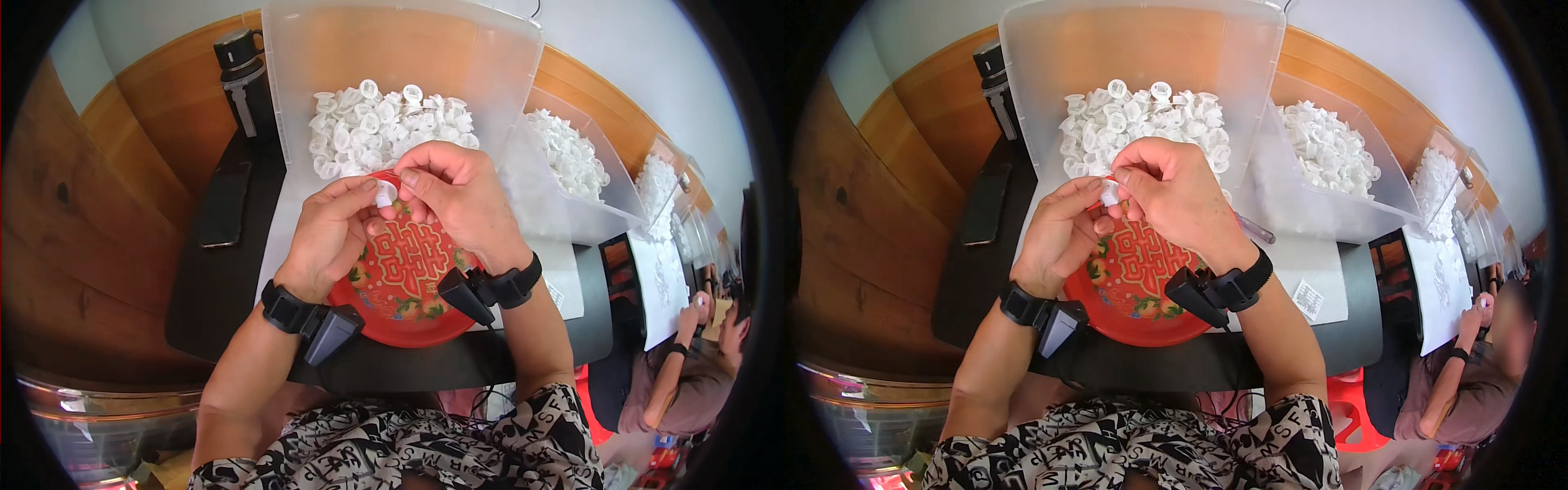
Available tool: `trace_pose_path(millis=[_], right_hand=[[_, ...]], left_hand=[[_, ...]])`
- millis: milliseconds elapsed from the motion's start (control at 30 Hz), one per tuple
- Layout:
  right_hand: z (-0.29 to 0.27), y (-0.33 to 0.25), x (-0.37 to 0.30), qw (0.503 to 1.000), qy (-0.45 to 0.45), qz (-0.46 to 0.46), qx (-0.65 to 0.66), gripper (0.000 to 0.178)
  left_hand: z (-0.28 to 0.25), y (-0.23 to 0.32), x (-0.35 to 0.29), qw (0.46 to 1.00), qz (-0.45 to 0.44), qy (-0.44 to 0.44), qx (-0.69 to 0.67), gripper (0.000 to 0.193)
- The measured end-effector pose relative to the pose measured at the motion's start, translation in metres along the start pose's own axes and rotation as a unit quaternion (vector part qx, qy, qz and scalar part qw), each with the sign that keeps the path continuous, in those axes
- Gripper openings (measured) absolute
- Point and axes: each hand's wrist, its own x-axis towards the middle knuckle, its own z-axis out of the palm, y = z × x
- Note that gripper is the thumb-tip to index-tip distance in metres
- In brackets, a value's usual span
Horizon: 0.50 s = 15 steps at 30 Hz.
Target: Sorting and inspecting small white plastic components on a red tray.
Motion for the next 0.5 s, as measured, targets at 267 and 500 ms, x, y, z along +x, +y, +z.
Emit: trace_pose_path(millis=[267,500], right_hand=[[0.003,0.007,0.004,0.999,0.035,0.021,0.023,0.013],[0.008,0.008,0.002,0.999,0.019,0.039,0.027,0.013]], left_hand=[[-0.012,-0.007,-0.004,0.999,0.022,0.008,-0.041,0.021],[-0.008,-0.004,-0.012,0.999,0.027,-0.014,-0.024,0.035]])
